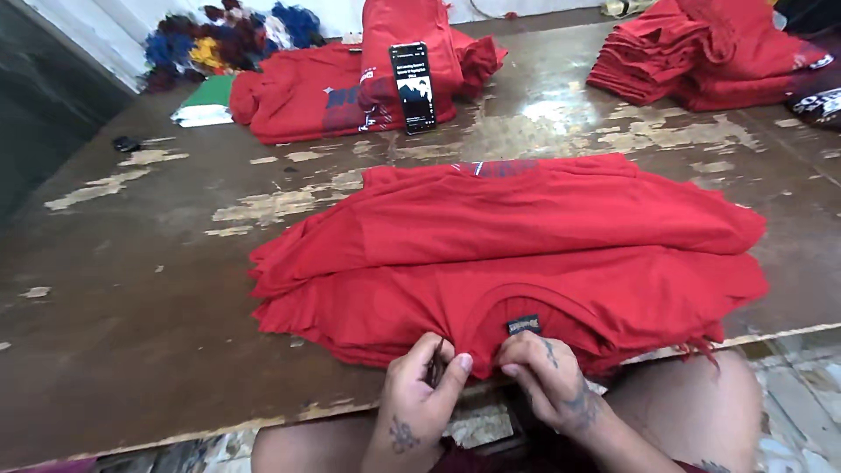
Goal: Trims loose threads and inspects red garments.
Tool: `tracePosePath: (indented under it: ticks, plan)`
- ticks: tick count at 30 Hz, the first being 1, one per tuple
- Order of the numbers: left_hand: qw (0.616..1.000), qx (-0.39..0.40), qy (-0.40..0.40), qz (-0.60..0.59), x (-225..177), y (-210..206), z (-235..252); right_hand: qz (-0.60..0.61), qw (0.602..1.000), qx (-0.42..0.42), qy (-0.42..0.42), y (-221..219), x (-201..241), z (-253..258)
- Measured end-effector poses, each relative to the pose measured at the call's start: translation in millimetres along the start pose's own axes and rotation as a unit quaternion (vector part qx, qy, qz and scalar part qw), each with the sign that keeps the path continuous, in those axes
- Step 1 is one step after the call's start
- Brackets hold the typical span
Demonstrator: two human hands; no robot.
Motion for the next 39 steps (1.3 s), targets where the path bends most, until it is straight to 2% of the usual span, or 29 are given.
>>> tracePosePath:
  ticks: [1, 3, 4, 10, 14, 16, 19, 21, 24, 27, 31, 36, 39]
  plan:
    - [0.996, 0.006, -0.015, 0.083, 1, 3, -2, 0.004, 1.000, -0.004, 0.001, -1, -2, -1]
    - [0.965, 0.032, -0.048, 0.256, -7, 9, -6, 0.012, 1.000, -0.012, 0.005, -3, -3, -5]
    - [0.952, 0.047, -0.067, 0.294, -12, 11, -8, 0.016, 1.000, -0.014, 0.007, -2, -3, -6]
    - [0.905, 0.082, -0.190, 0.370, -42, 24, -9, -0.012, 1.000, -0.016, 0.016, -4, 1, -10]
    - [0.888, 0.081, -0.200, 0.407, -46, 15, -9, -0.005, 1.000, -0.021, 0.018, -4, 4, -15]
    - [0.892, 0.078, -0.190, 0.403, -37, 15, -10, 0.011, 1.000, -0.008, 0.019, -2, 6, -23]
    - [0.934, 0.064, -0.139, 0.324, -18, 27, -6, 0.031, 0.999, 0.003, 0.043, 3, 15, -26]
    - [0.945, 0.038, -0.122, 0.303, 0, 33, -2, -0.025, 0.998, 0.024, 0.050, 6, 22, -15]
    - [0.951, -0.004, -0.134, 0.280, 17, 39, 6, -0.121, 0.988, 0.093, -0.028, -5, 16, 21]
    - [0.979, -0.030, -0.103, 0.171, 26, 45, 17, -0.042, 0.987, 0.105, -0.111, -6, -6, 42]
    - [0.990, -0.018, -0.040, 0.130, 41, 41, 26, 0.071, 0.980, 0.154, -0.105, 4, -16, 47]
    - [0.994, -0.001, -0.004, 0.109, 42, 42, 28, 0.062, 0.977, 0.183, -0.090, 1, -14, 53]
    - [0.994, 0.009, 0.005, 0.111, 43, 41, 27, 0.016, 0.977, 0.194, -0.088, -4, -13, 53]
Point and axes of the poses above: each hand's wrist, its own z-axis towards the middle knuckle, its own y-axis out of the back of the hand, x = y × z, the point moved 5 cm from there along z, towards the middle knuckle, and after that the axes turned 11 degrees about z, right-handed, at the moved point
